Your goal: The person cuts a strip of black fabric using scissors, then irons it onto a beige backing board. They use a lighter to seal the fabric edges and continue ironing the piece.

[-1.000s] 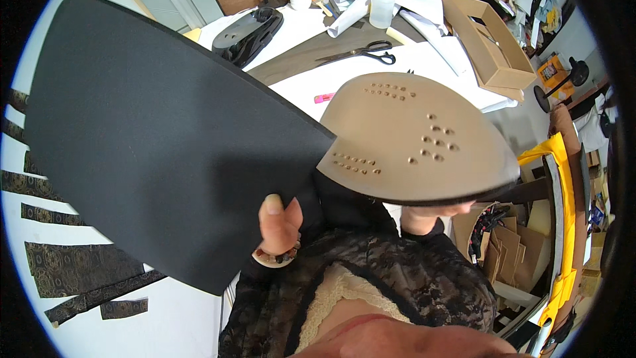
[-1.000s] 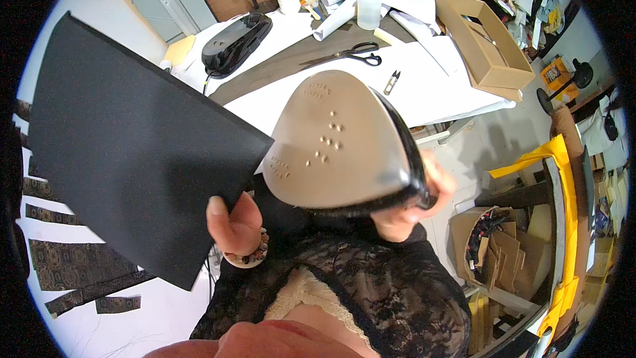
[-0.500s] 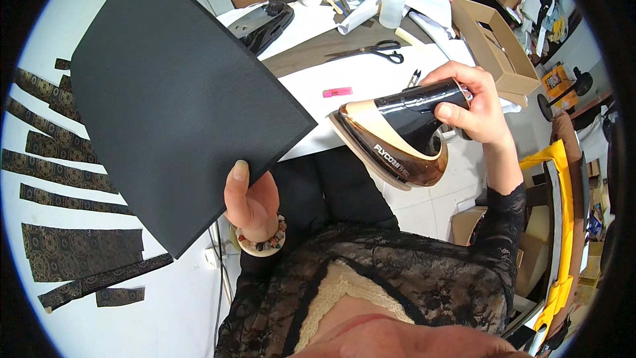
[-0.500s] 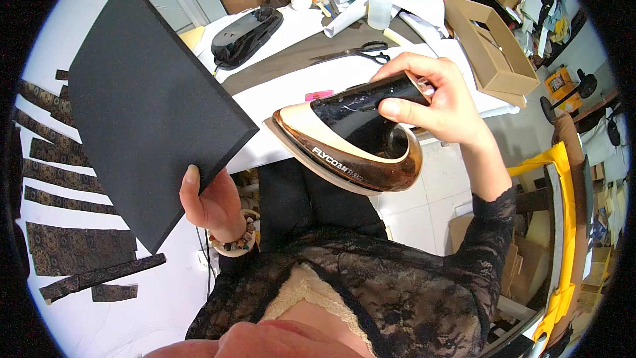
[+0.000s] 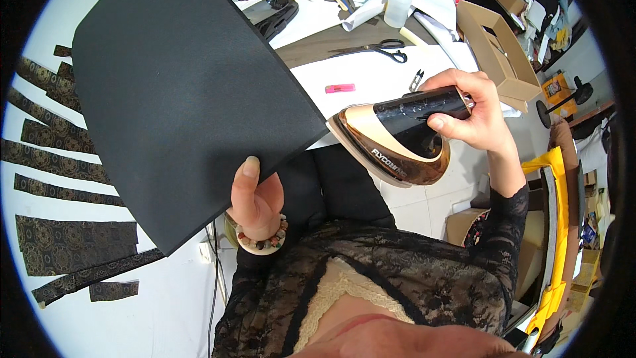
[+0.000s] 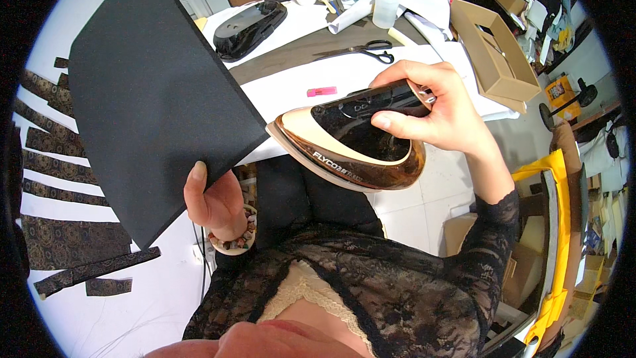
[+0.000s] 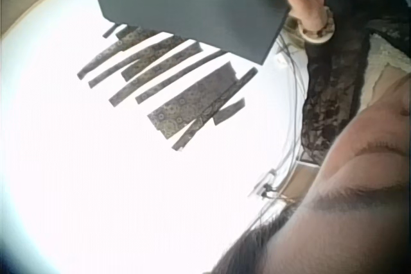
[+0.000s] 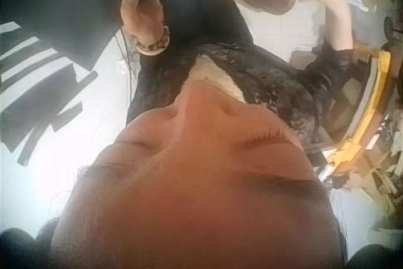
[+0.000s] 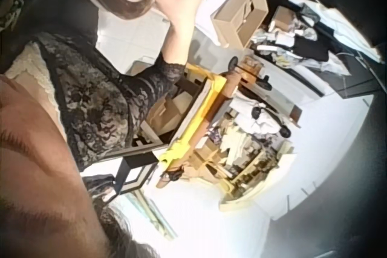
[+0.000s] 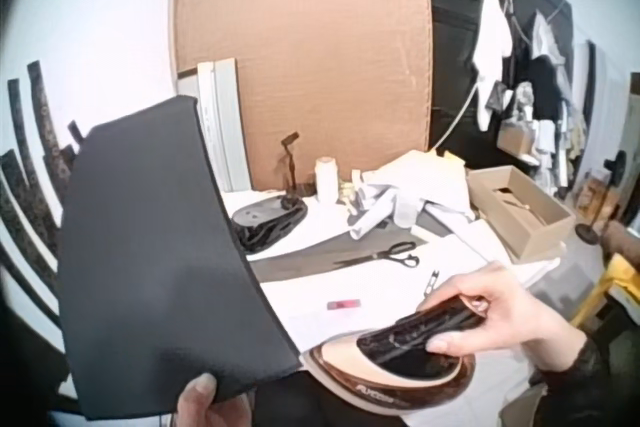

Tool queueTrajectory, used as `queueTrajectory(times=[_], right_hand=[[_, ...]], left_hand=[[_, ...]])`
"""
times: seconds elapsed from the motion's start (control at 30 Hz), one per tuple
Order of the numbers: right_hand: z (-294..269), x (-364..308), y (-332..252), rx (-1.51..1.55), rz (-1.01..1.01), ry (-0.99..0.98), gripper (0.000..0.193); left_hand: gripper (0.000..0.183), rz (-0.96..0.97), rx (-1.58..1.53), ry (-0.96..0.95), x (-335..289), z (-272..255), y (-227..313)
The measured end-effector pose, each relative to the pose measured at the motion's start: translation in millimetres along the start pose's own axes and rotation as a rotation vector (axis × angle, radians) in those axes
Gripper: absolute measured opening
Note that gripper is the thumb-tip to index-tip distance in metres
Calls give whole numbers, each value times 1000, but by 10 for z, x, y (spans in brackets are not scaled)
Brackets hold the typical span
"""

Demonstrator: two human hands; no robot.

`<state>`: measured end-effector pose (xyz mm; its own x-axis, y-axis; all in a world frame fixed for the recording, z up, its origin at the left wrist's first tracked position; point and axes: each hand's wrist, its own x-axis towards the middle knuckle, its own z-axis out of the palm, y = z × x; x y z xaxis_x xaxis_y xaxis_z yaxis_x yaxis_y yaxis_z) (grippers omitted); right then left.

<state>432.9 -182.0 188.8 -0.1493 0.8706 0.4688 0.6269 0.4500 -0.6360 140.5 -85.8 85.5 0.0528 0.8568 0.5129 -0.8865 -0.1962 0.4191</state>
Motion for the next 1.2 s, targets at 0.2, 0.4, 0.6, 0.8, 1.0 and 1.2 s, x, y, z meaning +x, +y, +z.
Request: queueTrajectory(times=[0.2,0.4,0.6,0.8,1.0,1.2], right_hand=[[52,-27,16,5,12,1,33],[77,0,-20,-11,2,-22,34],[81,24,-56,-63,-28,-39,35],[101,33,-68,-82,-41,-40,36],[108,66,31,52,-10,19,31],[157,-153,183,361,156,330,46]], left_hand=[[43,8,44,28,3,-34,11],[42,-51,61,59,-5,-54,65],[41,-101,62,99,-12,-17,89],[42,-154,50,125,-4,-34,92],[41,-160,-28,33,72,-67,146],[38,-154,-70,196,119,45,144]])
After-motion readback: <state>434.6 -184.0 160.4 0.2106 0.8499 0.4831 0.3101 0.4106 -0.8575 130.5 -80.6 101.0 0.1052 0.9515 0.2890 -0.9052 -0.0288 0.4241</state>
